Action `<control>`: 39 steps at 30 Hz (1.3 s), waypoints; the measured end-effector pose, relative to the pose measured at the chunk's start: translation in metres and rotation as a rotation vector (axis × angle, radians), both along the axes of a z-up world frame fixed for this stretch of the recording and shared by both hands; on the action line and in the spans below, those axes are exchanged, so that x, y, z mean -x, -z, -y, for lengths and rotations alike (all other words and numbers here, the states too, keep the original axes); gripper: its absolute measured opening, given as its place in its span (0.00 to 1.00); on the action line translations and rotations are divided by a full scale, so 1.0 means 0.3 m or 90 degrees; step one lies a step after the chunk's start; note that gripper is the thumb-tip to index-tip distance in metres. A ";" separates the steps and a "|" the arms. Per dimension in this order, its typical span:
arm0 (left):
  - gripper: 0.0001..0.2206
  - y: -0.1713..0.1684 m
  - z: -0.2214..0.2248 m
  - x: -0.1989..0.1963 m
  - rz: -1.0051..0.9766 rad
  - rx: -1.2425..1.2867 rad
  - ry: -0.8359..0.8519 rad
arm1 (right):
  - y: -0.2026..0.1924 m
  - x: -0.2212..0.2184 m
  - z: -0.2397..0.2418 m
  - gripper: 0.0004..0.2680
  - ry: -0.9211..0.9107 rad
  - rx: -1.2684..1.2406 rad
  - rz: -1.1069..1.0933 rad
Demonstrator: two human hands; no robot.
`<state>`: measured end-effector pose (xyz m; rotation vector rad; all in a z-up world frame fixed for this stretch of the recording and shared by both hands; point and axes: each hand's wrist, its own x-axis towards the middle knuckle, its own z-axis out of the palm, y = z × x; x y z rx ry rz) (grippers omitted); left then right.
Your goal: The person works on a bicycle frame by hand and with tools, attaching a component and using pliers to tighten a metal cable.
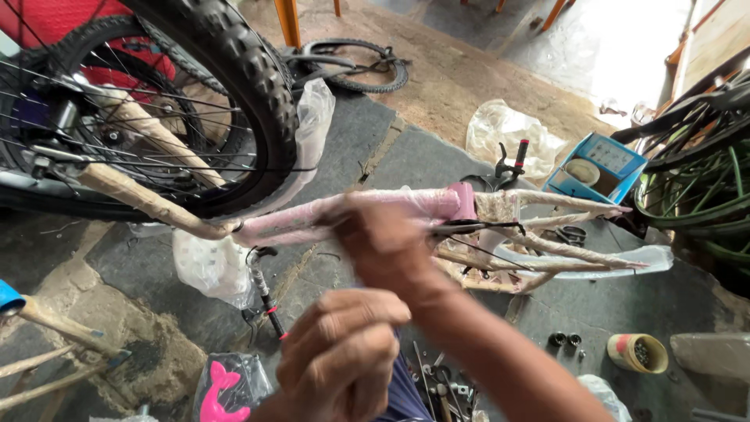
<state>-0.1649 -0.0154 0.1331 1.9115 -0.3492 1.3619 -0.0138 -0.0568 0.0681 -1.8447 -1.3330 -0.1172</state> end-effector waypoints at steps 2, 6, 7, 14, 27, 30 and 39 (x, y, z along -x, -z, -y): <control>0.11 0.043 -0.022 -0.012 -0.076 -0.046 -0.076 | 0.142 0.091 -0.068 0.07 -0.067 0.024 0.137; 0.24 0.381 -0.037 -0.243 -0.375 -0.094 -0.132 | 0.638 0.114 -0.020 0.09 -0.083 0.022 -0.053; 0.20 0.486 -0.009 -0.283 -0.452 -0.018 -0.112 | 0.752 0.096 0.022 0.10 -0.064 0.015 -0.197; 0.11 0.937 0.236 -0.465 -0.603 0.520 0.159 | 0.986 0.089 0.461 0.16 0.207 -0.056 -0.528; 0.16 0.508 0.325 -0.336 -0.588 0.445 0.371 | 0.321 -0.366 0.851 0.07 0.181 -0.939 -0.613; 0.15 0.298 0.210 -0.194 -0.223 0.233 0.278 | 0.069 -0.321 0.617 0.14 0.276 -0.538 -0.197; 0.17 0.305 -0.048 -0.143 -0.271 -0.034 -0.130 | 0.461 0.101 -0.103 0.12 -0.126 0.030 0.104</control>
